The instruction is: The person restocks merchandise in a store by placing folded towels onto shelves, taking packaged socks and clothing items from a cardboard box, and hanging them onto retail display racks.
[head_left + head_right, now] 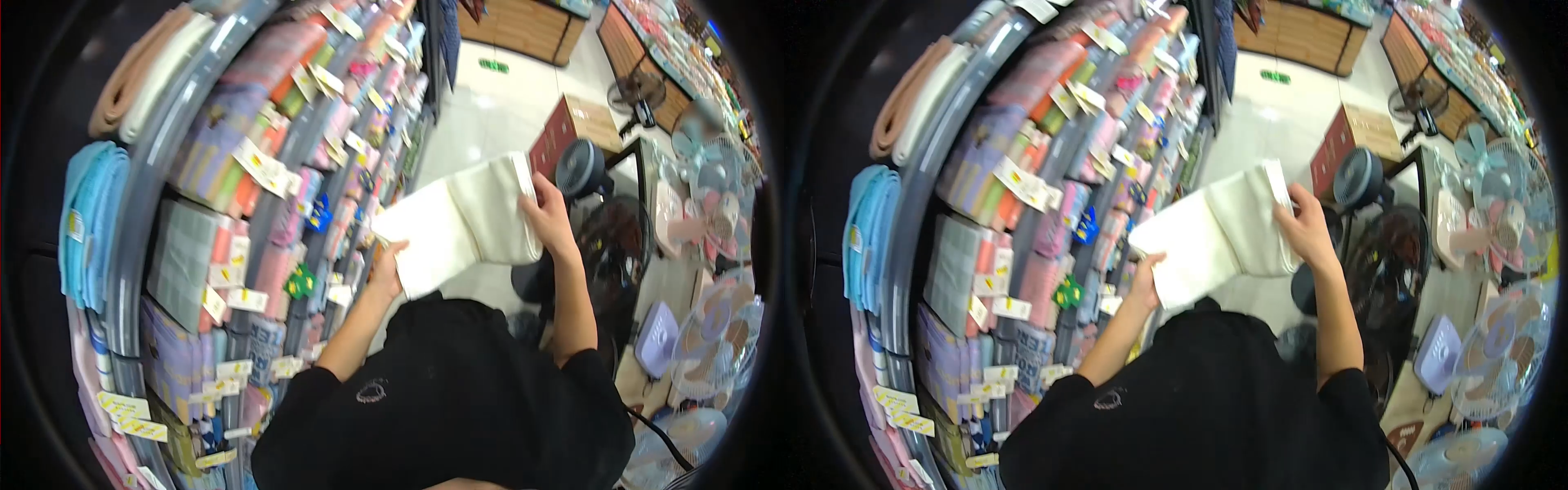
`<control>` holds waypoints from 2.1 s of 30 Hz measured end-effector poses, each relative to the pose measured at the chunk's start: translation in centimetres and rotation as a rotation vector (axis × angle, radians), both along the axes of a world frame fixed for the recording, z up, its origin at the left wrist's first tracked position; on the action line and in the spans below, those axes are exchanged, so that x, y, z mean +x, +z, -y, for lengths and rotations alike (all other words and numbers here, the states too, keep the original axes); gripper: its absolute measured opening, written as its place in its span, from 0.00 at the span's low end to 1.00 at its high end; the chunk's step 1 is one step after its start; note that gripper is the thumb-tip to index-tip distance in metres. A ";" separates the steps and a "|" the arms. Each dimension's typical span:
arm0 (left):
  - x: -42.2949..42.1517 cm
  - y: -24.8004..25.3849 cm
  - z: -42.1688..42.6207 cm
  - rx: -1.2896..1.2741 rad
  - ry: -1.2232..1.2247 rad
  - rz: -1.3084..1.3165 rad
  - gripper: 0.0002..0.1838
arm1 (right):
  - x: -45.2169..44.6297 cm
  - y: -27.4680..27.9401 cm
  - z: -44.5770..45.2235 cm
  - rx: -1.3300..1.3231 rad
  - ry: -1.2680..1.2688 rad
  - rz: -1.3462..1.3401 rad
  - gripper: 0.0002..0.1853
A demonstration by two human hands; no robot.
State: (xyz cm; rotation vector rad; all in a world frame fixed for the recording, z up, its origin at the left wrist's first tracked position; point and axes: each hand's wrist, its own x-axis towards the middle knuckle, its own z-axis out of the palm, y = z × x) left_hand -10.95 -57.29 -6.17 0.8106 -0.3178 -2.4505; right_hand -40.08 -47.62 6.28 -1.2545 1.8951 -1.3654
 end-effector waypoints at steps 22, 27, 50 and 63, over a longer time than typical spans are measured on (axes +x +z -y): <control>12.2 3.0 5.2 -0.344 0.341 0.235 0.34 | 2.0 -9.6 16.5 0.091 0.320 0.379 0.15; 11.1 0.9 5.1 -0.229 0.465 0.207 0.34 | 0.5 -9.4 19.6 -0.054 0.389 0.131 0.12; -22.9 6.4 11.5 -0.302 0.741 0.210 0.20 | -6.7 -2.1 22.4 -0.146 0.792 -0.535 0.27; -21.9 7.3 11.6 -0.314 0.738 0.531 0.21 | -11.9 -8.4 26.5 0.001 0.873 0.286 0.25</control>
